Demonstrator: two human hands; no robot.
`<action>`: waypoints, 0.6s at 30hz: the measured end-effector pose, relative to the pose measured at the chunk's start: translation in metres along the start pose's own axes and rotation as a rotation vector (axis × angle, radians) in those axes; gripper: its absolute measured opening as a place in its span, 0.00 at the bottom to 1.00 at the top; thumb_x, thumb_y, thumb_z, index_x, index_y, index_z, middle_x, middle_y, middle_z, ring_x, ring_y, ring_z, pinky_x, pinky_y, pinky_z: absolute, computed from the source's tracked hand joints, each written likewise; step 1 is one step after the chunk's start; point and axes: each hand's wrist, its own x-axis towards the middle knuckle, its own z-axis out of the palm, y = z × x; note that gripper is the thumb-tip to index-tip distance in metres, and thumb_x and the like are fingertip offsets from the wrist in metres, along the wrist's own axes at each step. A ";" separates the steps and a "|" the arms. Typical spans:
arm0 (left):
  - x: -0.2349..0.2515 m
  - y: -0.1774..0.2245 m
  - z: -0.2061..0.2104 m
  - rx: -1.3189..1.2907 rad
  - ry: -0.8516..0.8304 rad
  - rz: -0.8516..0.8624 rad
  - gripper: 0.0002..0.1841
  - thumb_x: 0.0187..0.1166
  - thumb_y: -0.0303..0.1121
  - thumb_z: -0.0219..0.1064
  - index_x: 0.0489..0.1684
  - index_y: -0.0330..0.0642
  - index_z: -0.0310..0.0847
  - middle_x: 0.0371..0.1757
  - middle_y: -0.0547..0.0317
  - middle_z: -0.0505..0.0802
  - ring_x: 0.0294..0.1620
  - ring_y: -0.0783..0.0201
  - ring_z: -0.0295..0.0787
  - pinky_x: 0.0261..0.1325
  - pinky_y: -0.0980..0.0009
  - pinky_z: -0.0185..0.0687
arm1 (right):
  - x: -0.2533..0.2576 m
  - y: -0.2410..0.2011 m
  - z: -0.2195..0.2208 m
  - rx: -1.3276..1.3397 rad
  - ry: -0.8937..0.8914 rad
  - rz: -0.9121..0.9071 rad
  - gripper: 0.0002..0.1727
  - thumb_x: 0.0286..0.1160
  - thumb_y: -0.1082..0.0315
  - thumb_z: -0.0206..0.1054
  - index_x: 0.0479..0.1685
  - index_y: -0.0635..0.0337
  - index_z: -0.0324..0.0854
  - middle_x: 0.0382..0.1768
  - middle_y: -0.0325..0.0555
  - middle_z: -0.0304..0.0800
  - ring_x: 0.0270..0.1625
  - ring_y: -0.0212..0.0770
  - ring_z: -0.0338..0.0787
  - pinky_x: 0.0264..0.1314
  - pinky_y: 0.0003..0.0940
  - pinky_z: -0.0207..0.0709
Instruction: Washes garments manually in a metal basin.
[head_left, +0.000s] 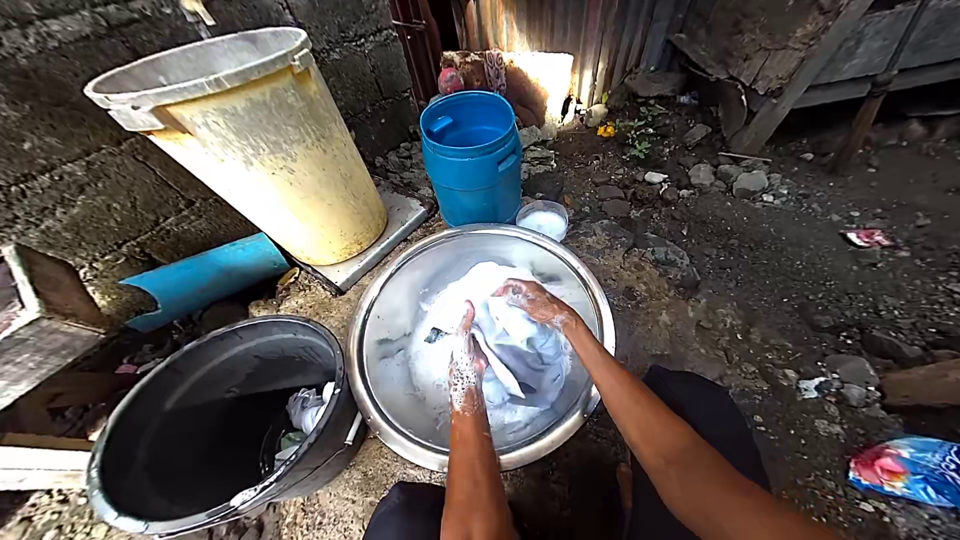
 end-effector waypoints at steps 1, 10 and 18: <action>-0.001 0.009 0.003 0.060 -0.002 -0.035 0.16 0.85 0.33 0.64 0.64 0.33 0.80 0.54 0.51 0.92 0.53 0.65 0.89 0.60 0.65 0.85 | -0.002 0.015 0.004 0.061 -0.067 0.012 0.21 0.87 0.60 0.58 0.65 0.67 0.82 0.61 0.55 0.89 0.65 0.41 0.86 0.75 0.41 0.76; -0.028 0.104 -0.013 -0.132 -0.039 0.351 0.15 0.91 0.41 0.53 0.58 0.41 0.81 0.48 0.60 0.93 0.50 0.70 0.90 0.58 0.68 0.88 | -0.015 0.038 0.011 -0.390 -0.314 0.380 0.30 0.87 0.51 0.61 0.64 0.74 0.82 0.66 0.73 0.84 0.74 0.67 0.81 0.81 0.65 0.65; 0.019 0.026 -0.062 -0.058 0.101 0.237 0.35 0.92 0.59 0.32 0.82 0.44 0.66 0.71 0.53 0.85 0.69 0.62 0.82 0.71 0.56 0.80 | -0.010 0.003 -0.010 0.066 0.366 0.018 0.24 0.95 0.61 0.44 0.76 0.60 0.78 0.74 0.50 0.84 0.76 0.41 0.82 0.82 0.42 0.73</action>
